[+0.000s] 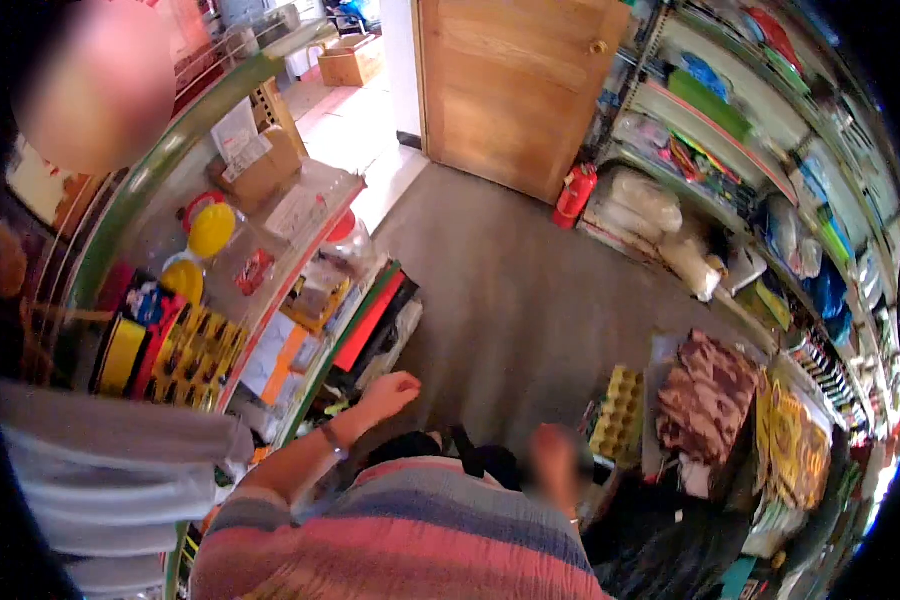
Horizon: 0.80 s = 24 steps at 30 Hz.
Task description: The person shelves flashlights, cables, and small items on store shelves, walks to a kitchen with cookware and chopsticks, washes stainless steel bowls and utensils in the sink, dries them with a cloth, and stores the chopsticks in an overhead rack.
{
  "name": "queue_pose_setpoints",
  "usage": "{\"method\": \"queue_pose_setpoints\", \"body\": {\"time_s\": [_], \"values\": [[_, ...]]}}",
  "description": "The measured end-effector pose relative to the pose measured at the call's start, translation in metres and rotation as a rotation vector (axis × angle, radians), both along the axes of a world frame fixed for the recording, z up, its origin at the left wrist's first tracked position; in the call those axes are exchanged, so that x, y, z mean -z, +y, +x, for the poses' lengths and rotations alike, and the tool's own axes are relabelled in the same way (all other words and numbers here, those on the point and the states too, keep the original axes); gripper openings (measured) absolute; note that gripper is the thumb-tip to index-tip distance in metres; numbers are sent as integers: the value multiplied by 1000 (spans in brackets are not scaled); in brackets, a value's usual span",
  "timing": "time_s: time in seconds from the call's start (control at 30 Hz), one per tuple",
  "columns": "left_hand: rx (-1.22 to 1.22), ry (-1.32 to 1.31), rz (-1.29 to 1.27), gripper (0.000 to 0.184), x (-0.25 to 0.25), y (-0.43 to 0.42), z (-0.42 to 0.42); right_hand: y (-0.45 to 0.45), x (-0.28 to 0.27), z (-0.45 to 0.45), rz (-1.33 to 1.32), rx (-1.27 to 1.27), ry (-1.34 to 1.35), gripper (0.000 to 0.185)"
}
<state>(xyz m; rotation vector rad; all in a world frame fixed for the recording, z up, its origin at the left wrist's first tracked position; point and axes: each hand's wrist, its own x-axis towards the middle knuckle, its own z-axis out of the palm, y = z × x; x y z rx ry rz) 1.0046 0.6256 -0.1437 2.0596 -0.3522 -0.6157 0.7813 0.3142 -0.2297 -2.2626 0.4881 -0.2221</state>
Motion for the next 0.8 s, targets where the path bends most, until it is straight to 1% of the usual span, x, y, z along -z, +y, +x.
{"method": "queue_pose_setpoints", "body": {"time_s": [0.03, 0.1, 0.17, 0.27, 0.37, 0.47, 0.5, 0.53, 0.57, 0.6, 0.63, 0.7, 0.8], "values": [[39, -42, 4, 25, -3, -24, 31, -4, 2, 12, -106, -9, 32, 30], [73, 38, -147, 24, 7, -74, 84, -17, 2, 44, -313, -21, 86, 31], [181, -4, -112, 23, -22, -123, 131, -39, -2, 91, -525, -42, 133, 32], [258, -10, -145, 22, -26, -184, 203, -71, -43, 185, -100, 222, 161, 29], [235, -66, -110, 20, -18, -227, 274, -134, -31, 270, -57, 162, 344, 31], [95, -27, -90, 21, -22, -247, 345, -211, -34, 389, -325, -20, 448, 39], [62, 6, -67, 22, -39, -251, 367, -220, -83, 444, -350, -64, 512, 34], [38, -19, -60, 22, -44, -252, 391, -240, -75, 485, -136, 11, 287, 31], [6, -39, -64, 22, -48, -252, 411, -261, -80, 527, 69, 76, 70, 29], [-33, -57, -73, 22, -49, -251, 426, -279, -84, 567, 65, 10, -14, 27], [-143, 17, -82, 24, -55, -247, 445, -284, -100, 623, 66, -60, -99, 27], [-286, 28, -81, 25, -51, -233, 476, -284, -117, 720, 247, -129, -129, 28], [-494, 110, -107, 24, -26, -213, 529, -235, -141, 847, 407, -293, -258, 27]]}}
